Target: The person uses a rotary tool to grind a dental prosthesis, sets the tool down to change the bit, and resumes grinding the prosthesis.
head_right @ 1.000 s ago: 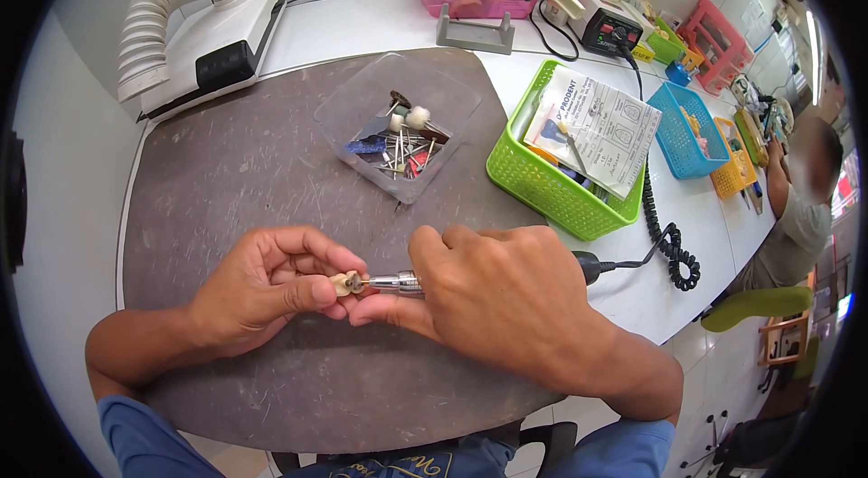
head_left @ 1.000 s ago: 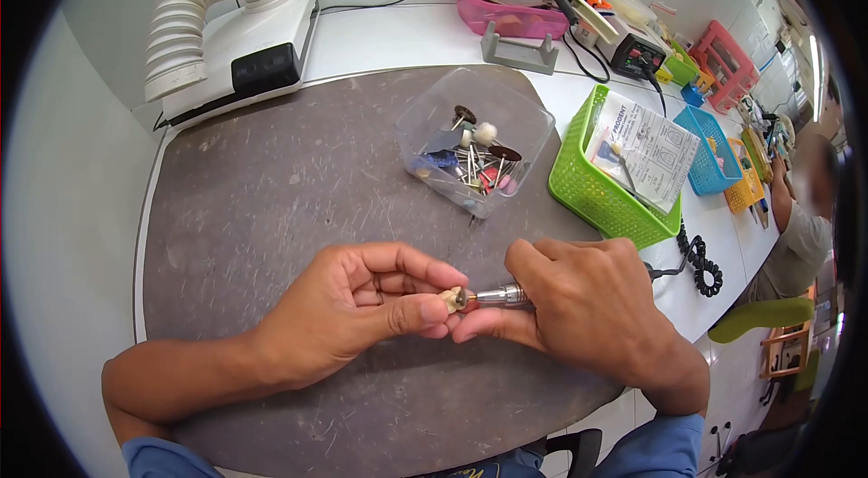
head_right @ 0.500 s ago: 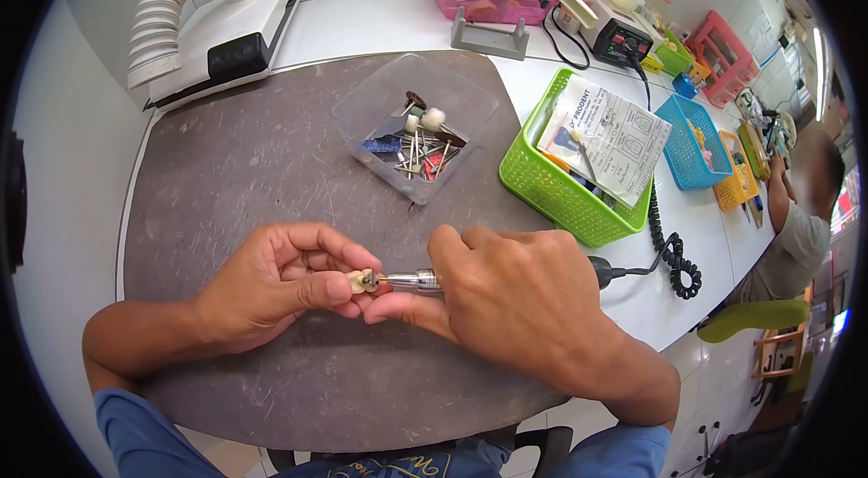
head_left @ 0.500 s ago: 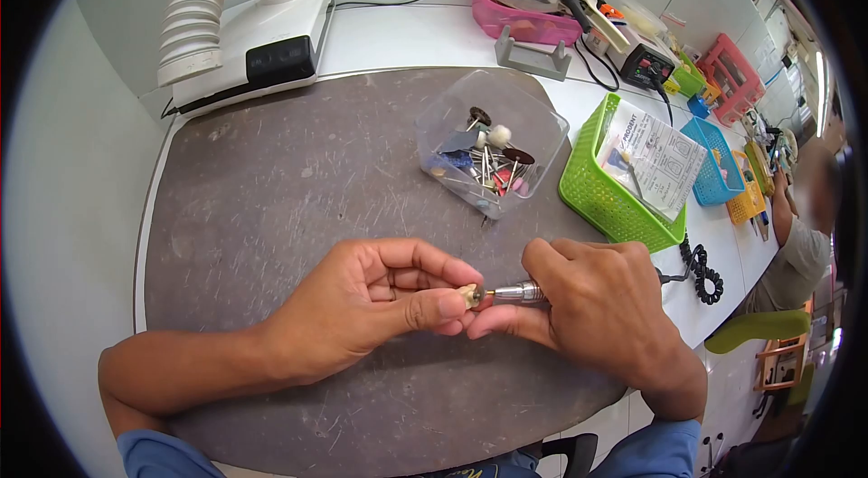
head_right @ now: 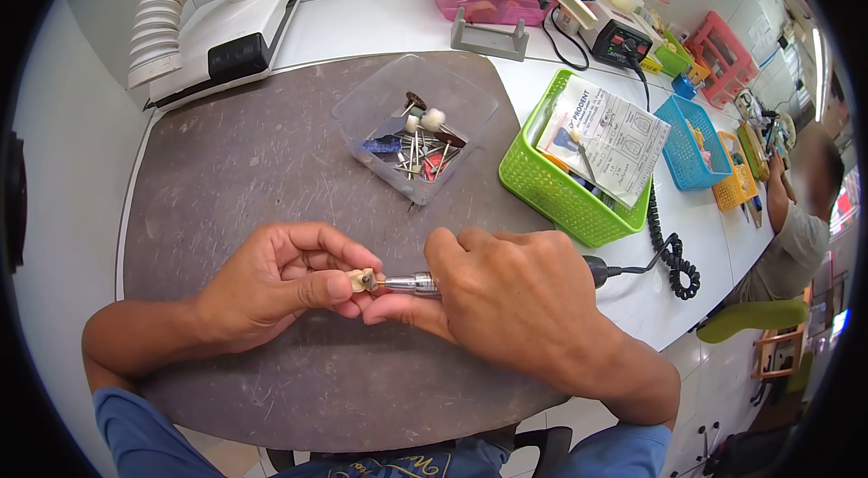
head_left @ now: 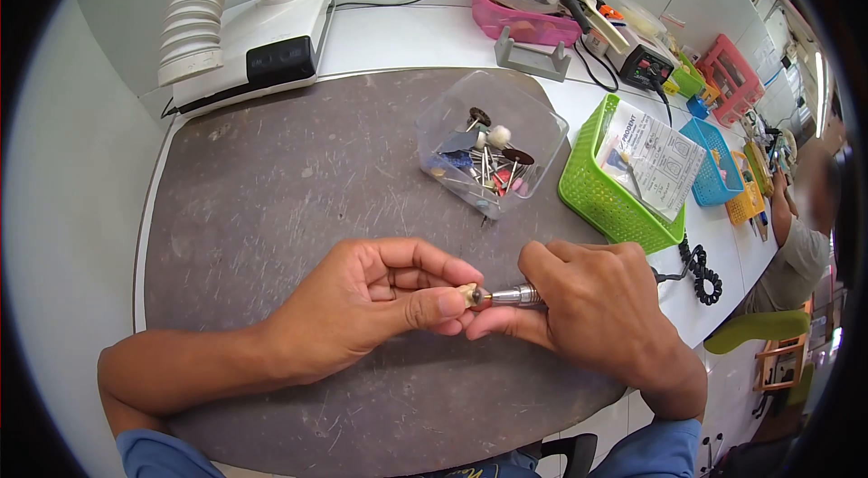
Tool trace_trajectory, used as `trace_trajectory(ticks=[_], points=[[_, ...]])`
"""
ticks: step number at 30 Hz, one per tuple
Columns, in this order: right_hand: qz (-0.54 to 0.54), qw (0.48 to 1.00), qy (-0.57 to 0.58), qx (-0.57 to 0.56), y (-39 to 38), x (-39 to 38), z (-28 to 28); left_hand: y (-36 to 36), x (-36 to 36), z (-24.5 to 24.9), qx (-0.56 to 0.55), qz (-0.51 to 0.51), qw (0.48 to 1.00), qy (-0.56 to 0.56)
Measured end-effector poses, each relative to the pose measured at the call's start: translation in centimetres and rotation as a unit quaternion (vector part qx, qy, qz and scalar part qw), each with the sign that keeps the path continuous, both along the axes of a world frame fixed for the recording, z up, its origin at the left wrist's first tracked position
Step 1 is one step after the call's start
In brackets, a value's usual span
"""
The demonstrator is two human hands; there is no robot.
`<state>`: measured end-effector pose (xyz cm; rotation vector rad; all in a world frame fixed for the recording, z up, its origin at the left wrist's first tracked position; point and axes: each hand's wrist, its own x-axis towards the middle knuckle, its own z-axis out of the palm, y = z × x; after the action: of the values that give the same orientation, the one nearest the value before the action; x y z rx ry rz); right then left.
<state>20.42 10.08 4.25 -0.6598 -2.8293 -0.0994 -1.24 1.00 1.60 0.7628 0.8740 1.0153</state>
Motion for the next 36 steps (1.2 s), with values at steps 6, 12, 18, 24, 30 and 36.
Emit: trace_trajectory(ticks=[6, 12, 18, 24, 30, 36], points=[[0.008, 1.000, -0.004, 0.001, 0.03, 0.04, 0.05, 0.03, 0.04, 0.02, 0.004, 0.000, 1.000, -0.003], [0.004, 1.000, -0.002, 0.002, 0.02, 0.01, 0.08, 0.04, 0.00, -0.15, 0.005, 0.000, 1.000, -0.004], [0.005, 1.000, -0.004, 0.003, -0.09, 0.02, 0.17, 0.03, 0.02, -0.08, 0.004, -0.001, 1.000, -0.010], [0.001, 1.000, -0.001, 0.007, -0.08, 0.04, 0.15, 0.05, -0.05, -0.03, 0.001, -0.002, 1.000, -0.003], [-0.029, 0.999, -0.018, -0.032, -0.37, 0.05, 0.33, 0.07, -0.10, 0.05, -0.004, -0.004, 1.000, 0.003], [-0.033, 0.999, -0.015, -0.024, -0.42, 0.03, 0.28, 0.05, -0.06, -0.06, -0.002, -0.001, 1.000, -0.009]])
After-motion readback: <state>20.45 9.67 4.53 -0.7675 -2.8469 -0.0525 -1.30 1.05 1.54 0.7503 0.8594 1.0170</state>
